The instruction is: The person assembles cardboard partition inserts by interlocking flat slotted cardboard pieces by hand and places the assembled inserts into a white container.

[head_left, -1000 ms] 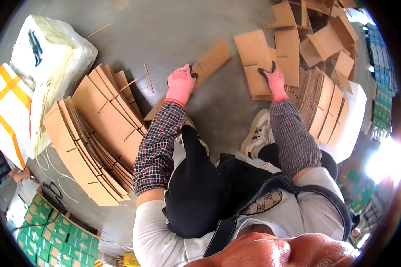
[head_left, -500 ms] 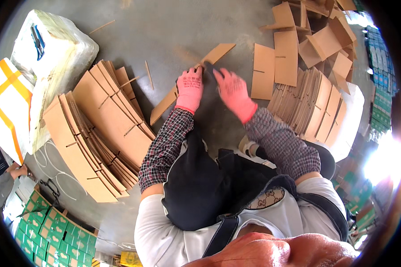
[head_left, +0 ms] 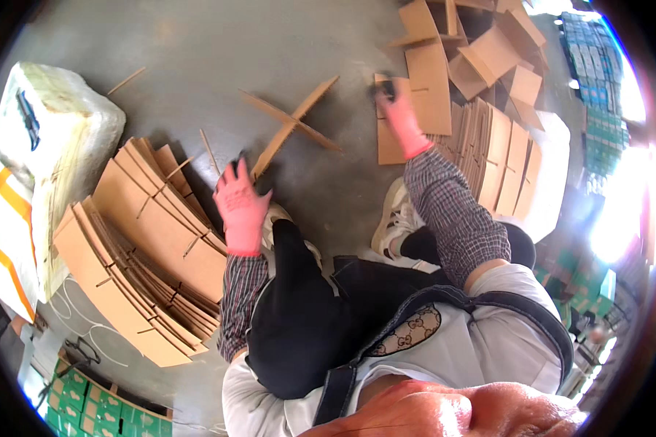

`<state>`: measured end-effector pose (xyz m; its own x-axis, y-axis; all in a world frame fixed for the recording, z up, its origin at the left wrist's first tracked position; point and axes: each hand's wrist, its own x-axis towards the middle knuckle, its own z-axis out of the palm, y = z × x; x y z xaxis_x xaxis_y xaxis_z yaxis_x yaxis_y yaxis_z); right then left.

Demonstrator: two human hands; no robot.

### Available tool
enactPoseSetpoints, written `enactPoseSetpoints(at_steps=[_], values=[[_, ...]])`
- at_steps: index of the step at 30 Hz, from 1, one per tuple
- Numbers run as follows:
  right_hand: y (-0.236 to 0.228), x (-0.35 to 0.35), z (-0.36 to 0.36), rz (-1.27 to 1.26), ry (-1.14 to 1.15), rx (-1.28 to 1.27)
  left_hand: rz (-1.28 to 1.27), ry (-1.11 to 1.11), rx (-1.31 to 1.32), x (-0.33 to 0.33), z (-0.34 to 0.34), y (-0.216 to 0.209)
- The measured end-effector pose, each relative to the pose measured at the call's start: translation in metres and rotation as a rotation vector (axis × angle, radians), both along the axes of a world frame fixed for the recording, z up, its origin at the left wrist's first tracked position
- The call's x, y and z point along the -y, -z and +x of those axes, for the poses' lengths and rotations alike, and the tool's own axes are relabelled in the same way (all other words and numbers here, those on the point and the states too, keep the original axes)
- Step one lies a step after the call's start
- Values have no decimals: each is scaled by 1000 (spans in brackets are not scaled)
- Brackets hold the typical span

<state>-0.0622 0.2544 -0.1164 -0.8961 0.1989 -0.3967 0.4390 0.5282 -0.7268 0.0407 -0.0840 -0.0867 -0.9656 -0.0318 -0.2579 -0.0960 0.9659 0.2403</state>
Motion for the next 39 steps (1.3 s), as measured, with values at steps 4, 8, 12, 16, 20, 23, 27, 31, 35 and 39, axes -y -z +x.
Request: enactPoseSetpoints(at_steps=[4, 8, 12, 16, 20, 23, 27, 31, 35, 39], values=[[98, -101, 59, 930, 125, 234, 96, -89, 152, 14, 21, 43], [114, -57, 72, 927, 144, 302, 78, -23, -83, 2, -2, 45], [38, -53, 29, 115, 191, -116, 70, -46, 30, 3, -8, 53], [-99, 60, 8, 371, -117, -667, 105, -31, -15, -12, -11, 50], [-87, 165, 39, 789, -967, -299, 23, 11, 45, -11, -21, 48], [-84, 201, 96, 641, -1078, -329, 264, -138, 0, -11, -8, 85], [-64, 204, 69, 618, -919, -284, 86, 12, -50, -9, -10, 62], [-14, 210, 51, 689, -1028, -199, 125, -8, -76, -15, -13, 60], [9, 218, 55, 649, -866, -166, 213, -82, -177, -11, -18, 60], [20, 213, 40, 589, -885, -137, 161, -68, -59, -11, -21, 56]])
